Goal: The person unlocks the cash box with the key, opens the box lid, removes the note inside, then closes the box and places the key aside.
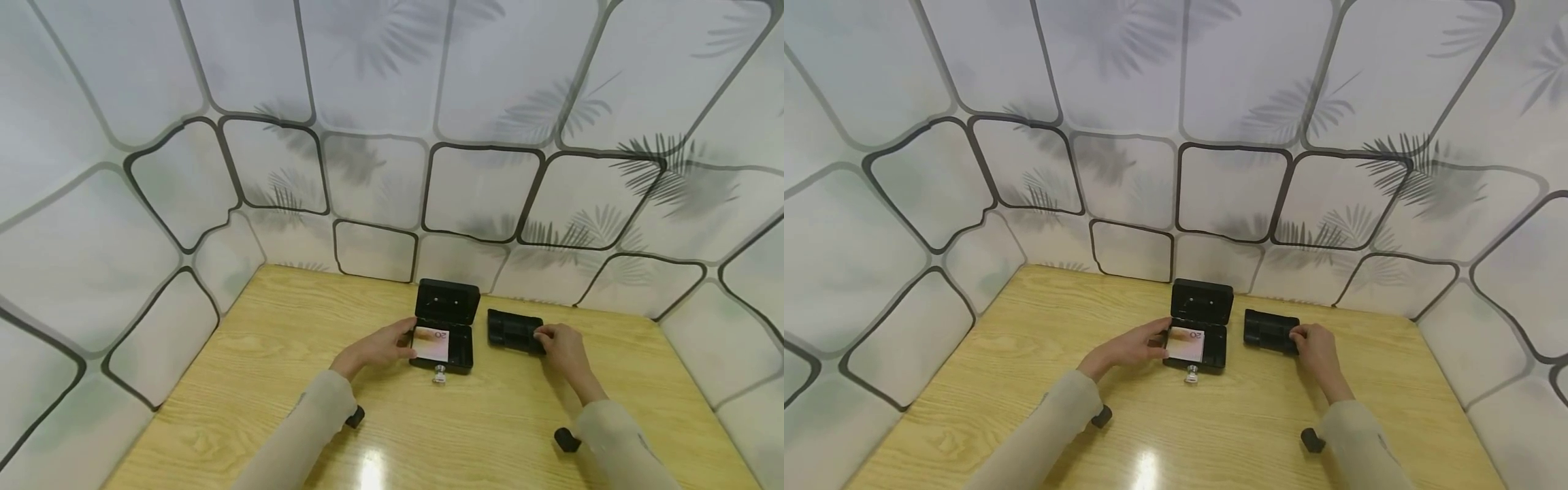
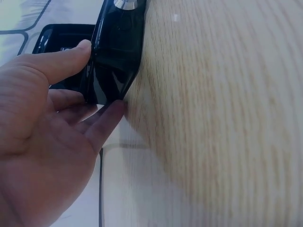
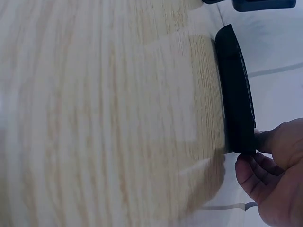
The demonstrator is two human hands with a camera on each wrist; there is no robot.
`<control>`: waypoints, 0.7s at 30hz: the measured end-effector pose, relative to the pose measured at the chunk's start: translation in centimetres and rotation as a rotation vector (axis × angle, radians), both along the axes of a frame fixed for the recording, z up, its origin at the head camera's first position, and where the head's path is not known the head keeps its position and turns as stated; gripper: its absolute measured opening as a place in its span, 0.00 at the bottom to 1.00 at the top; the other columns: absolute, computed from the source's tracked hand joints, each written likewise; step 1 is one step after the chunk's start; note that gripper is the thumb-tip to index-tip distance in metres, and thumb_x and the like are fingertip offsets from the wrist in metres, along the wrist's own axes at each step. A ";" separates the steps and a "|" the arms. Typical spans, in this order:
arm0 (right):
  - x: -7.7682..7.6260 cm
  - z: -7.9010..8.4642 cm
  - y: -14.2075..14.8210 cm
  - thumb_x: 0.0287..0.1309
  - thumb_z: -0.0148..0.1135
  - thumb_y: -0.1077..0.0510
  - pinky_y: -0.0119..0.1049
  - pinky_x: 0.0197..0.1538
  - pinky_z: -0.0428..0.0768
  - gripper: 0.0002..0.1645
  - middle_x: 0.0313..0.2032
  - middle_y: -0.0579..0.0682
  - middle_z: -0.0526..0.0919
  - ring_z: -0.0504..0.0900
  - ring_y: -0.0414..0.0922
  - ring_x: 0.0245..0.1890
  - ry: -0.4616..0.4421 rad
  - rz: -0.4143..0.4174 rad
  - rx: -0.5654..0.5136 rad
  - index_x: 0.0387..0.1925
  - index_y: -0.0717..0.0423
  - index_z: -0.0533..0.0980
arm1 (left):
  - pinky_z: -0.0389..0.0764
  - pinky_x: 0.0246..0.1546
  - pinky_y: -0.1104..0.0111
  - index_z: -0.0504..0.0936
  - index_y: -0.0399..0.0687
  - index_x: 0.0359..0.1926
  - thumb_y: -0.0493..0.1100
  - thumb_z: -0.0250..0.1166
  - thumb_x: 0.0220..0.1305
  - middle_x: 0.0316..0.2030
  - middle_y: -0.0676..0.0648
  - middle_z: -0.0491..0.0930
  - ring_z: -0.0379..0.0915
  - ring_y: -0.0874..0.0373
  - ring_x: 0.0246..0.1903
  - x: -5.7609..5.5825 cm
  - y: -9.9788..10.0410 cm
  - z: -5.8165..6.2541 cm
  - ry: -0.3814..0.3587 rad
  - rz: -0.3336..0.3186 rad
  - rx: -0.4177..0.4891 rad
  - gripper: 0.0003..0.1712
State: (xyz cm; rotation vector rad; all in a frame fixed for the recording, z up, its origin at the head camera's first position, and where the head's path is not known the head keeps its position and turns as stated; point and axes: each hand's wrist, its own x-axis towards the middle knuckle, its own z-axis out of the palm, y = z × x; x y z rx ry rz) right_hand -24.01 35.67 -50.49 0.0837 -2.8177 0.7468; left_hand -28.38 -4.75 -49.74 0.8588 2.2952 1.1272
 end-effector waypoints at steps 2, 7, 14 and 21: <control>-0.2 -0.2 0.1 0.68 0.64 0.67 0.48 0.32 0.81 0.09 0.36 0.66 0.87 0.80 0.49 0.27 -0.003 -0.006 -0.002 0.42 0.73 0.84 | 0.54 0.76 0.53 0.48 0.35 0.81 0.42 0.62 0.76 0.80 0.37 0.49 0.50 0.44 0.77 0.0 0.0 0.0 0.016 -0.003 -0.015 0.44; -0.6 -0.5 0.0 0.70 0.62 0.67 0.51 0.34 0.82 0.10 0.40 0.69 0.86 0.82 0.53 0.30 -0.020 -0.029 -0.014 0.45 0.73 0.83 | 0.53 0.77 0.53 0.49 0.36 0.81 0.42 0.62 0.76 0.80 0.38 0.49 0.49 0.44 0.78 0.1 0.0 0.1 0.027 0.003 -0.031 0.44; -0.9 -0.6 0.0 0.71 0.60 0.67 0.54 0.37 0.82 0.11 0.43 0.71 0.85 0.83 0.59 0.34 -0.009 -0.031 -0.027 0.46 0.74 0.83 | 0.52 0.77 0.54 0.48 0.37 0.82 0.43 0.62 0.77 0.80 0.39 0.49 0.49 0.45 0.78 0.2 0.0 0.1 0.034 0.010 -0.035 0.44; -1.2 -0.5 -0.3 0.72 0.59 0.66 0.57 0.40 0.82 0.12 0.43 0.70 0.85 0.84 0.61 0.37 -0.029 -0.039 -0.037 0.46 0.73 0.83 | 0.52 0.77 0.54 0.48 0.37 0.82 0.44 0.62 0.77 0.81 0.39 0.48 0.46 0.46 0.78 0.3 0.0 0.2 0.030 0.012 -0.038 0.44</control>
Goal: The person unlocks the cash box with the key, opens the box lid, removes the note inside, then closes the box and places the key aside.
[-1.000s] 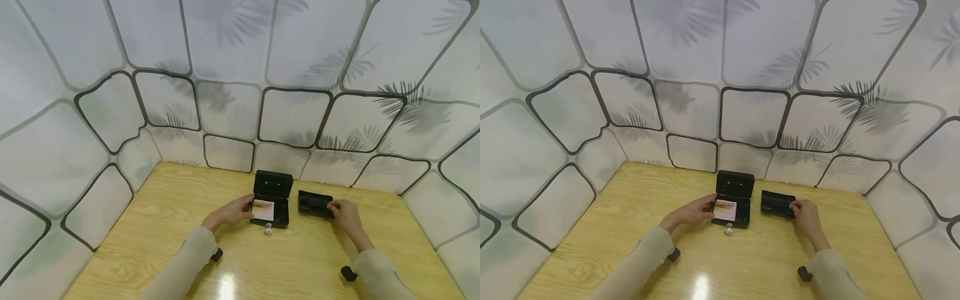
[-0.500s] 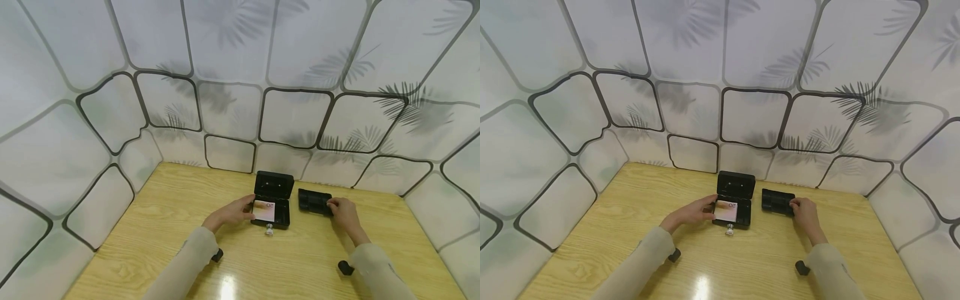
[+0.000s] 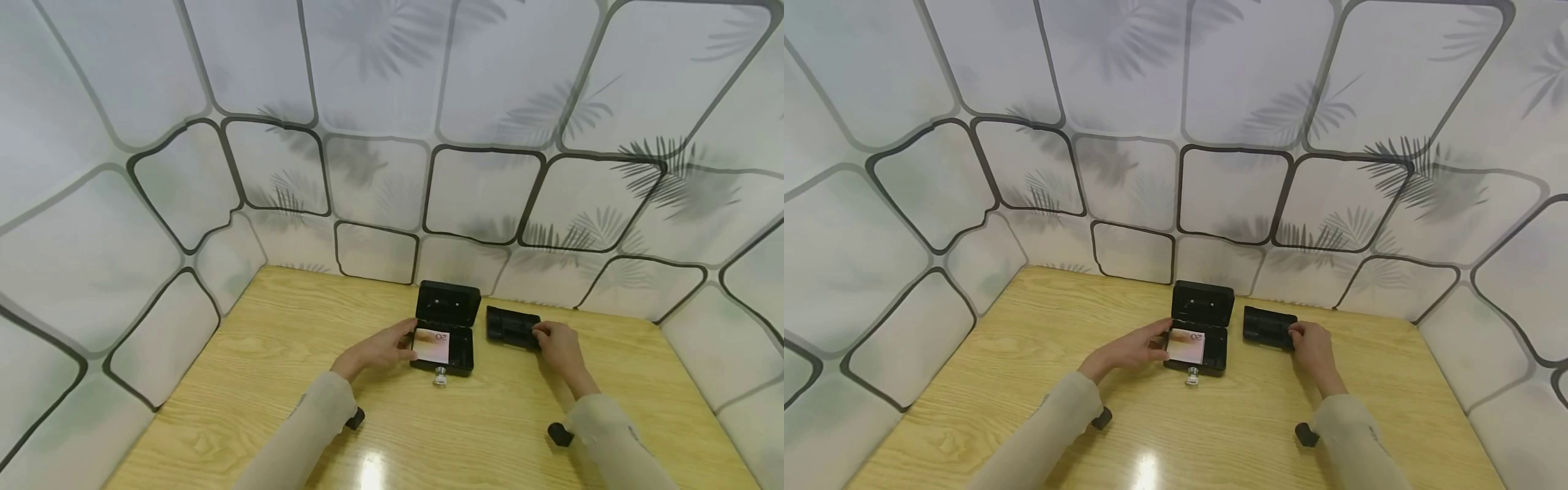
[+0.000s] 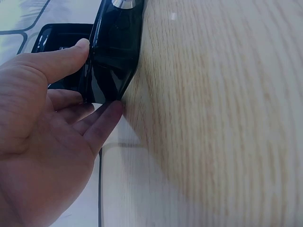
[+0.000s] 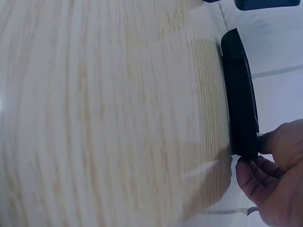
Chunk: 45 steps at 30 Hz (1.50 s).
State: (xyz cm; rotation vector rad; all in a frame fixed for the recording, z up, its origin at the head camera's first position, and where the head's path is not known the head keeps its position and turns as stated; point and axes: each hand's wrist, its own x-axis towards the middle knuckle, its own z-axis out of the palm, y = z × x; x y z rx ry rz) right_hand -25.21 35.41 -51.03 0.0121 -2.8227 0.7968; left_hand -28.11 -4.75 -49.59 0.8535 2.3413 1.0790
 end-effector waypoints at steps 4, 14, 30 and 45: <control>0.1 0.1 -0.2 0.72 0.59 0.67 0.57 0.40 0.83 0.12 0.42 0.70 0.86 0.84 0.62 0.38 -0.002 -0.006 -0.004 0.46 0.74 0.82 | 0.52 0.77 0.54 0.48 0.38 0.82 0.44 0.62 0.77 0.81 0.40 0.48 0.47 0.46 0.78 0.1 0.0 0.0 -0.004 0.002 -0.001 0.44; 0.5 0.4 -0.6 0.72 0.60 0.63 0.46 0.28 0.78 0.18 0.38 0.73 0.82 0.80 0.57 0.27 0.061 -0.045 -0.032 0.51 0.78 0.79 | 0.52 0.77 0.54 0.48 0.38 0.82 0.44 0.62 0.77 0.81 0.40 0.49 0.48 0.46 0.78 0.1 0.1 0.0 -0.007 0.001 -0.003 0.44; 2.4 4.0 -4.8 0.73 0.61 0.59 0.46 0.37 0.79 0.21 0.39 0.63 0.83 0.81 0.56 0.37 0.139 -0.028 -0.116 0.56 0.74 0.79 | 0.53 0.77 0.54 0.48 0.39 0.82 0.45 0.62 0.77 0.81 0.40 0.48 0.49 0.45 0.78 0.0 0.0 0.2 -0.007 -0.008 -0.005 0.44; 2.9 4.7 -10.3 0.73 0.63 0.57 0.52 0.44 0.84 0.19 0.42 0.60 0.88 0.86 0.56 0.41 0.016 0.089 -0.207 0.55 0.69 0.81 | 0.55 0.76 0.52 0.48 0.38 0.82 0.44 0.61 0.77 0.80 0.38 0.49 0.54 0.43 0.76 -0.1 0.0 0.3 -0.016 -0.015 -0.013 0.44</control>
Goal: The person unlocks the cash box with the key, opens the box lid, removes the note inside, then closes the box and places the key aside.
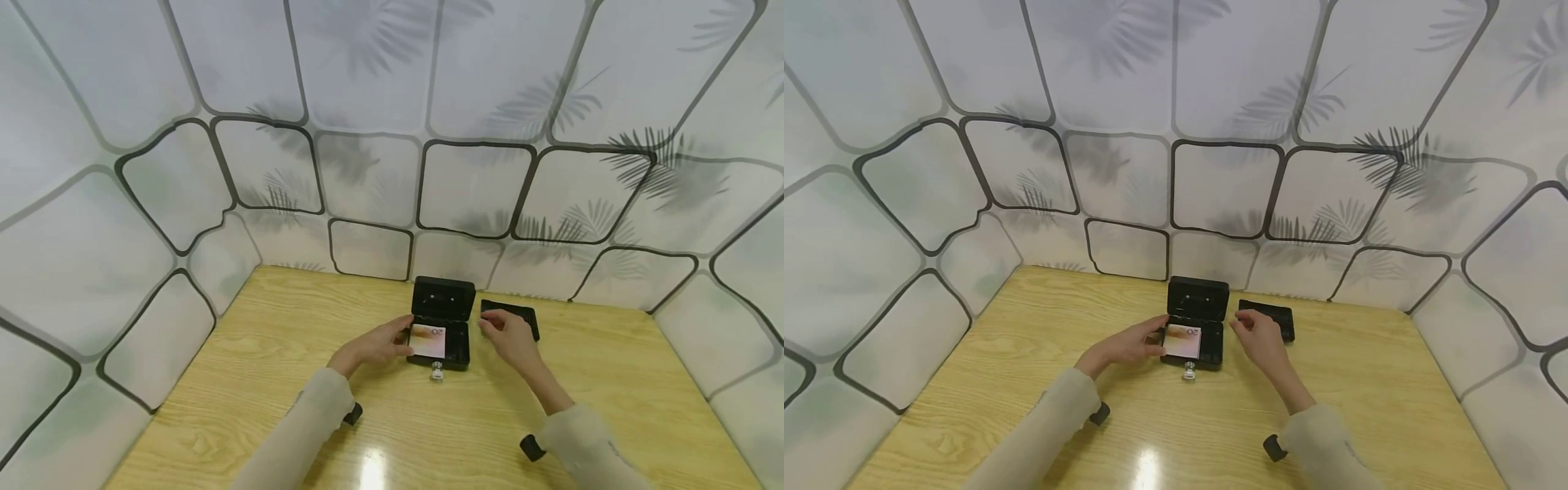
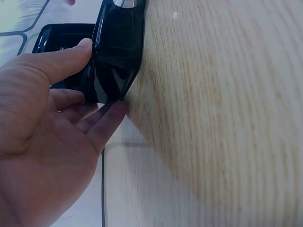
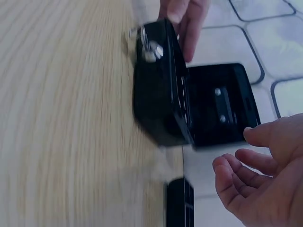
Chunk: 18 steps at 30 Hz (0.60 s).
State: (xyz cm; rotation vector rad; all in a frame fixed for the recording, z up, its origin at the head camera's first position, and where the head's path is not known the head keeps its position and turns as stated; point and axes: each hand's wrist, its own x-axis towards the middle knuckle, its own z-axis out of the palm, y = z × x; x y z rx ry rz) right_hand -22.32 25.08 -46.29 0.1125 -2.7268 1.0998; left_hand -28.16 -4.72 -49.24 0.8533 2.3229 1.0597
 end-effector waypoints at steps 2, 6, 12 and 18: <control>-0.1 -0.1 -0.7 0.73 0.63 0.58 0.46 0.39 0.85 0.19 0.40 0.59 0.88 0.87 0.53 0.37 -0.024 0.016 -0.022 0.55 0.69 0.81 | 0.55 0.76 0.52 0.48 0.37 0.82 0.44 0.61 0.77 0.80 0.38 0.49 0.54 0.42 0.76 0.0 0.0 0.0 -0.001 -0.002 0.006 0.44; -0.2 -0.3 -2.1 0.72 0.64 0.59 0.36 0.29 0.82 0.18 0.38 0.59 0.88 0.88 0.53 0.32 -0.060 0.045 -0.067 0.54 0.70 0.81 | 0.56 0.76 0.52 0.47 0.37 0.82 0.43 0.61 0.78 0.80 0.38 0.48 0.55 0.43 0.76 0.0 0.0 0.0 -0.014 -0.003 0.019 0.44; 0.0 -0.3 -3.8 0.70 0.64 0.61 0.34 0.24 0.78 0.18 0.36 0.58 0.87 0.86 0.50 0.25 -0.135 0.078 -0.086 0.54 0.72 0.80 | 0.58 0.75 0.53 0.47 0.38 0.82 0.42 0.61 0.78 0.81 0.39 0.48 0.58 0.42 0.75 0.1 0.0 0.0 -0.034 0.002 0.028 0.44; 0.1 -0.3 -4.9 0.71 0.63 0.62 0.38 0.24 0.78 0.19 0.35 0.56 0.86 0.82 0.47 0.20 -0.229 0.071 -0.089 0.57 0.71 0.79 | 0.57 0.76 0.53 0.47 0.39 0.82 0.42 0.61 0.77 0.81 0.39 0.48 0.56 0.43 0.75 0.0 0.0 0.0 -0.044 0.014 0.032 0.44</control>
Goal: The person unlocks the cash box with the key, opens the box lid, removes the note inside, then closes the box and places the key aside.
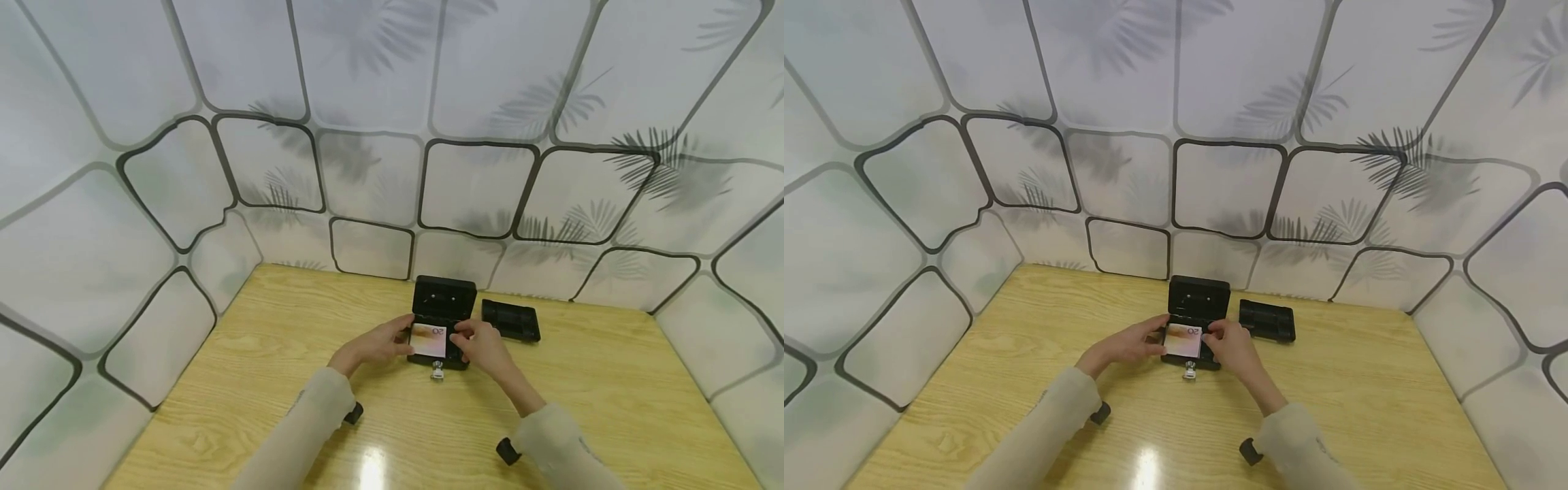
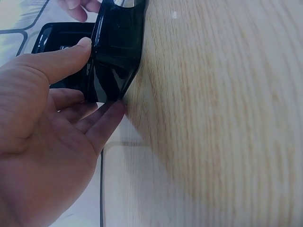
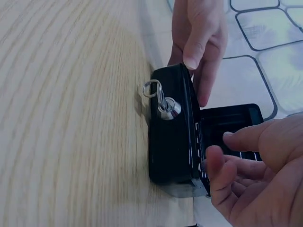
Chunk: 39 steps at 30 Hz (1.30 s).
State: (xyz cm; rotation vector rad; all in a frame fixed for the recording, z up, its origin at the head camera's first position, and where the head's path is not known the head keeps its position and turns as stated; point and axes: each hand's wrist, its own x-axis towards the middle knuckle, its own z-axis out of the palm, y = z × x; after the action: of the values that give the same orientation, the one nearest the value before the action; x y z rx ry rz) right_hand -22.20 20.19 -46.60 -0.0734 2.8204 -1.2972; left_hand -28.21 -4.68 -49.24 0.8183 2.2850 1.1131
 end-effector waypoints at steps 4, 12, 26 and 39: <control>0.1 -0.1 -0.7 0.70 0.64 0.61 0.39 0.27 0.82 0.20 0.37 0.56 0.87 0.79 0.44 0.17 -0.044 -0.008 0.024 0.57 0.72 0.78 | 0.57 0.76 0.53 0.48 0.38 0.82 0.42 0.62 0.77 0.80 0.39 0.48 0.55 0.42 0.76 -0.1 0.0 0.0 -0.002 0.000 0.003 0.44; 0.1 -0.5 -1.4 0.69 0.66 0.59 0.39 0.31 0.84 0.24 0.41 0.58 0.89 0.75 0.43 0.13 -0.106 -0.030 0.071 0.58 0.74 0.78 | 0.56 0.76 0.53 0.48 0.38 0.82 0.43 0.62 0.77 0.80 0.39 0.48 0.53 0.43 0.76 -0.1 0.0 -0.1 -0.017 0.005 0.012 0.44; -1.1 -0.2 -2.3 0.66 0.66 0.62 0.32 0.19 0.69 0.11 0.12 0.44 0.72 0.69 0.39 0.11 -0.150 -0.009 0.039 0.30 0.65 0.86 | 0.57 0.75 0.53 0.47 0.36 0.81 0.41 0.62 0.77 0.80 0.37 0.48 0.55 0.41 0.75 0.0 -0.1 0.1 -0.011 -0.008 0.039 0.44; -1.5 -1.1 -2.7 0.68 0.65 0.64 0.29 0.15 0.61 0.19 0.21 0.54 0.83 0.76 0.40 0.12 -0.167 -0.141 -0.255 0.54 0.75 0.80 | 0.59 0.75 0.53 0.47 0.34 0.81 0.38 0.62 0.76 0.79 0.35 0.50 0.55 0.41 0.75 -0.2 0.0 -0.1 -0.008 -0.013 0.057 0.44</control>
State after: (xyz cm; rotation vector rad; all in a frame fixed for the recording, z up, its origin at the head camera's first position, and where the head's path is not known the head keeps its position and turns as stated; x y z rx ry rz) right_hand -23.72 17.48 -47.72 0.2206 2.5485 -1.6046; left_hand -28.38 -4.72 -49.33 0.8474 2.2475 1.1791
